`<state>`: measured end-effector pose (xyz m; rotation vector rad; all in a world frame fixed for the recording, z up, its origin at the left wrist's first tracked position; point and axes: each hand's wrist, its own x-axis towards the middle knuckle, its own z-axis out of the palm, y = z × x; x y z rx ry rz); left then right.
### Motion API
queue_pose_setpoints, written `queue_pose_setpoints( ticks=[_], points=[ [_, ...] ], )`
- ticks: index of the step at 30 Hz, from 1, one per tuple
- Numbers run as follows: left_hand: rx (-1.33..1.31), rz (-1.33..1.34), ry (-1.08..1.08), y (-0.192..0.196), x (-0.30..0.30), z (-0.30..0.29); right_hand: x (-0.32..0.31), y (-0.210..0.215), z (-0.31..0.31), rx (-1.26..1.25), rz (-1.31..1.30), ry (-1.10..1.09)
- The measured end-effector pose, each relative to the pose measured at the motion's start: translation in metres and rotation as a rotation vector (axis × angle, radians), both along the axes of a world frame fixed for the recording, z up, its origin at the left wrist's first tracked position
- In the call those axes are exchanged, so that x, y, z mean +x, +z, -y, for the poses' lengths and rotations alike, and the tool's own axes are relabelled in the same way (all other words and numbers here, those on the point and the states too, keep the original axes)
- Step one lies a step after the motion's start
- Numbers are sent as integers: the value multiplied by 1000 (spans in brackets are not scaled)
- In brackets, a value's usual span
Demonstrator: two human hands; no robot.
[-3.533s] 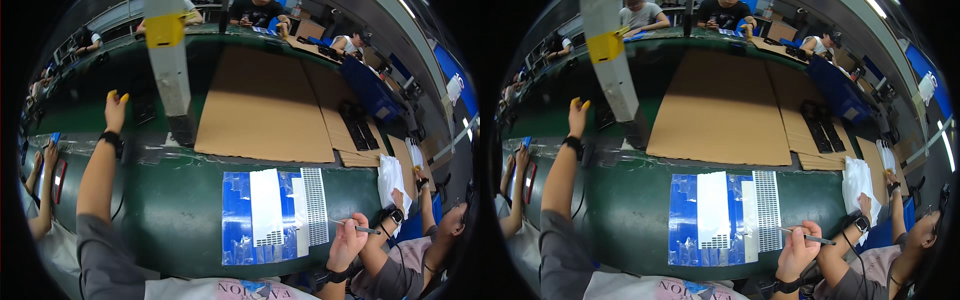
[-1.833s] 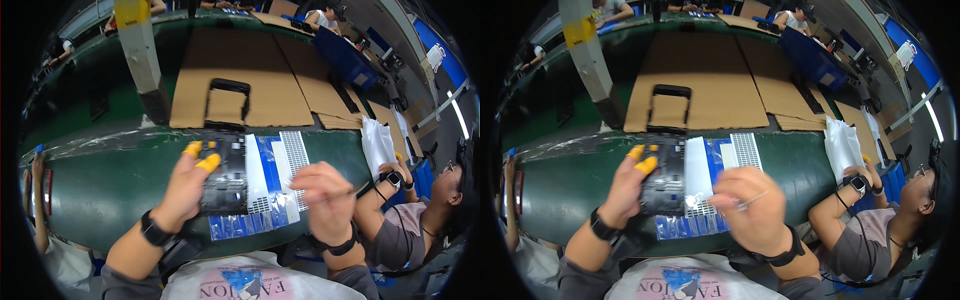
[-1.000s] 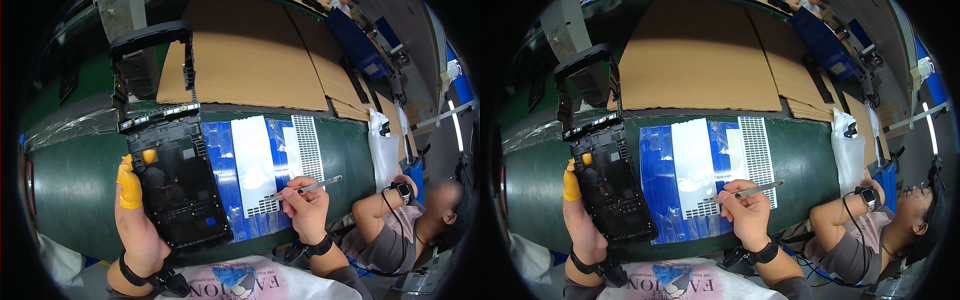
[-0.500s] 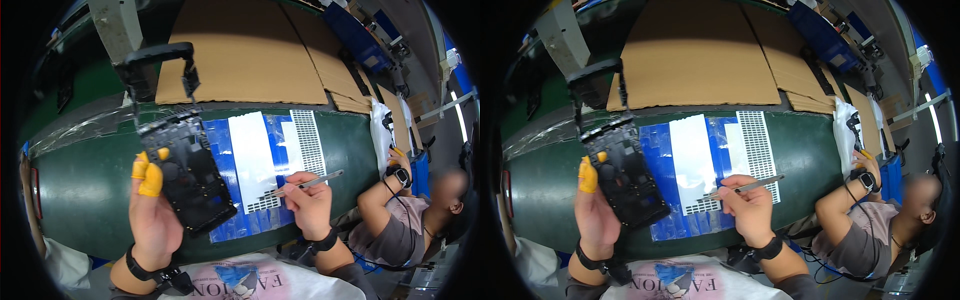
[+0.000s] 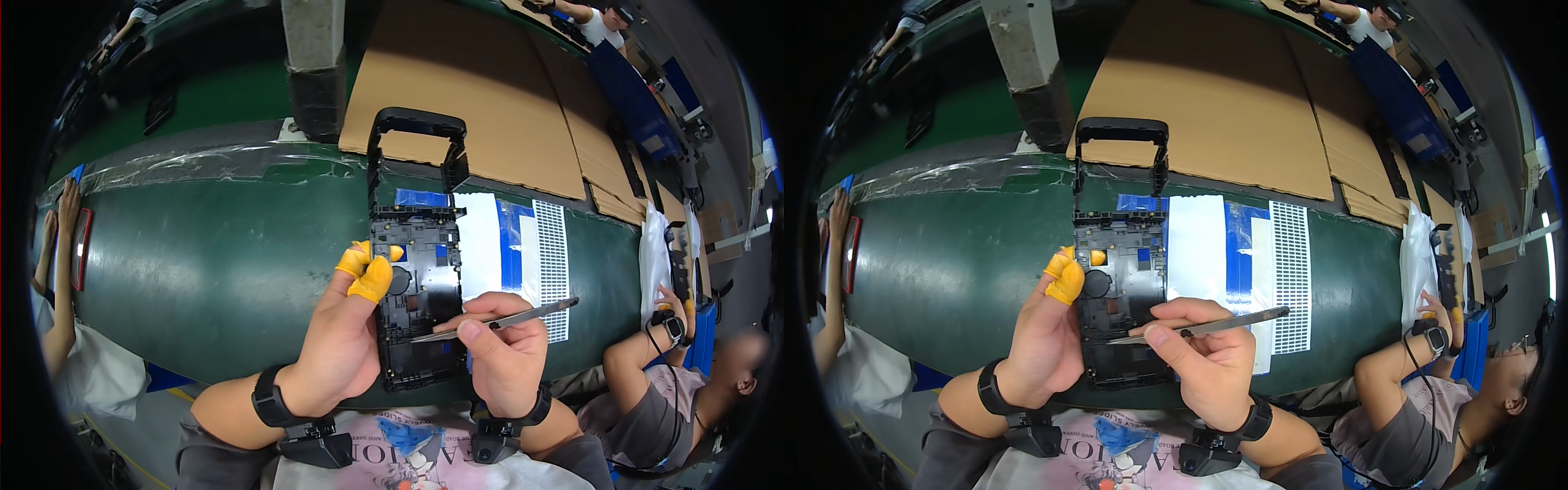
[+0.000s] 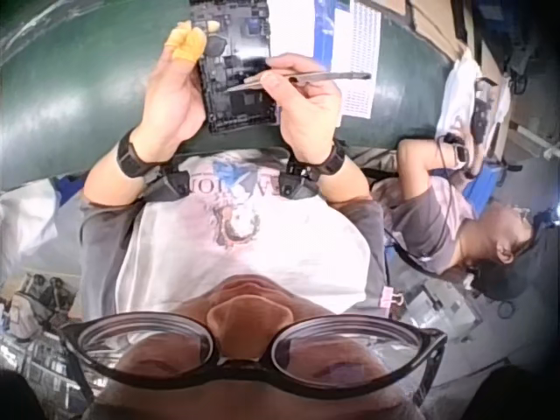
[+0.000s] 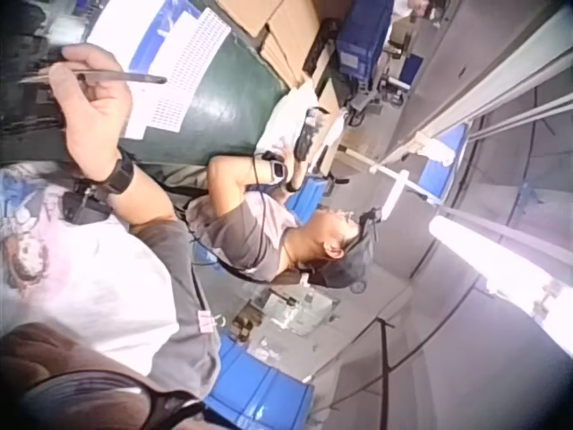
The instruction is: Assembling small plastic parts and components of an electronic device housing using tweezers and a pen for inspection.
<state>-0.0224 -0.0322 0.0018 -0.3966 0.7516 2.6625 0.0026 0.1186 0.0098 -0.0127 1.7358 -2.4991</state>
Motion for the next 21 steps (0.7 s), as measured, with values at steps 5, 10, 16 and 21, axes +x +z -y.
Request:
queue_pose_setpoints(
  ticks=[5,10,16,21],
  points=[
    [49,-39,-19,2,1,3,0,-1,3,-26,11,-46],
    [19,-70,-11,0,1,4,-2,-1,4,-3,9,-39],
    [-111,-81,39,2,1,2,-4,-1,7,76,38,-80],
    [-86,-130,-24,1,2,5,-5,2,4,96,34,-84]
  ],
)
